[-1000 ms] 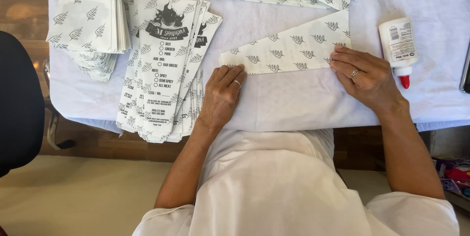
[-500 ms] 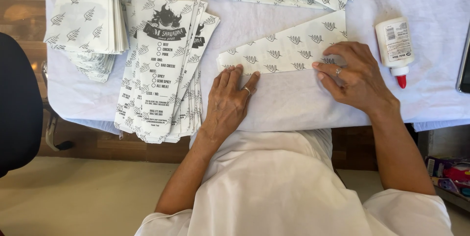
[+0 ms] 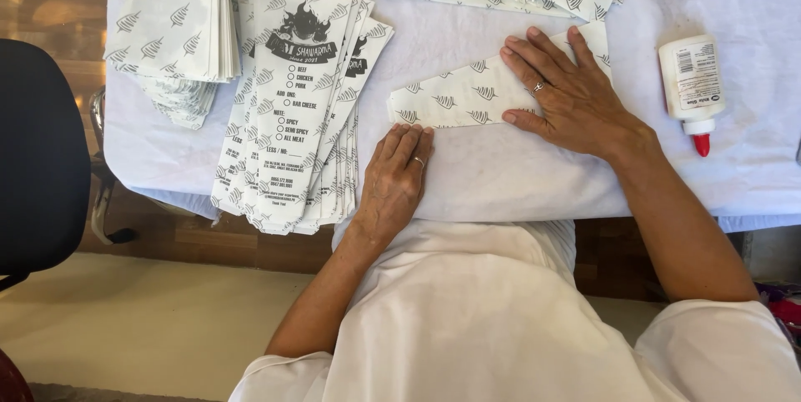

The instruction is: Applying liquid glue to paper strips and folding them to assemble packaging

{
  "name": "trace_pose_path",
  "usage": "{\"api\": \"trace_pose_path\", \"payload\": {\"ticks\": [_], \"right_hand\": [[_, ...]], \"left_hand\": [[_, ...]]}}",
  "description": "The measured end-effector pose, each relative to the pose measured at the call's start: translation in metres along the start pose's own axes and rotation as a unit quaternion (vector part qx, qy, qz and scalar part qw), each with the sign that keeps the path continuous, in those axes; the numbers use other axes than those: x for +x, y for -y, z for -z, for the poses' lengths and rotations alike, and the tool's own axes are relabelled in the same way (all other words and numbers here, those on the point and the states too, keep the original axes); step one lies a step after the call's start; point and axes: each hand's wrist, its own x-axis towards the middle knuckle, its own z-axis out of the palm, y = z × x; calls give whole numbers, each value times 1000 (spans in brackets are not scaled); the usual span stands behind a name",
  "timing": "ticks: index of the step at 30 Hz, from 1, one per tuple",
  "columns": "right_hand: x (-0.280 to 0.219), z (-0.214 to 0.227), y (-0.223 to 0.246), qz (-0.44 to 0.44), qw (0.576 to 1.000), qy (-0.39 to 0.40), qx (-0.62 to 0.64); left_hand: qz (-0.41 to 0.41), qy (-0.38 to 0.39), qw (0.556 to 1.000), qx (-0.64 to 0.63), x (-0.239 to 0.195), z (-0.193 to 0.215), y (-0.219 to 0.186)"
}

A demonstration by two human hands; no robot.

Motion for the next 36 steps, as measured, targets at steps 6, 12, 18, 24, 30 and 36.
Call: {"api": "trace_pose_path", "payload": {"ticks": [6,12,18,24,30,36], "right_hand": [[-1,1,3,0,1000,2,13],[-1,-2,2,-6,1000,3,-6],[-2,2,3,-35,999,26,2],[-27,22,-6,-132,990,51,-4],[-33,15,15,-290,954,45,-65],[-72,-16,43,-118,991,43,-55]], "left_hand": [[68,-11,997,27,20,-7,-11],[95,12,995,30,75,-94,-19],[133,45,987,77,43,-82,-7],[221,96,964,109,11,-33,11],[204,86,963,153,29,-18,-4],[71,95,993,16,23,-41,-16]]}}
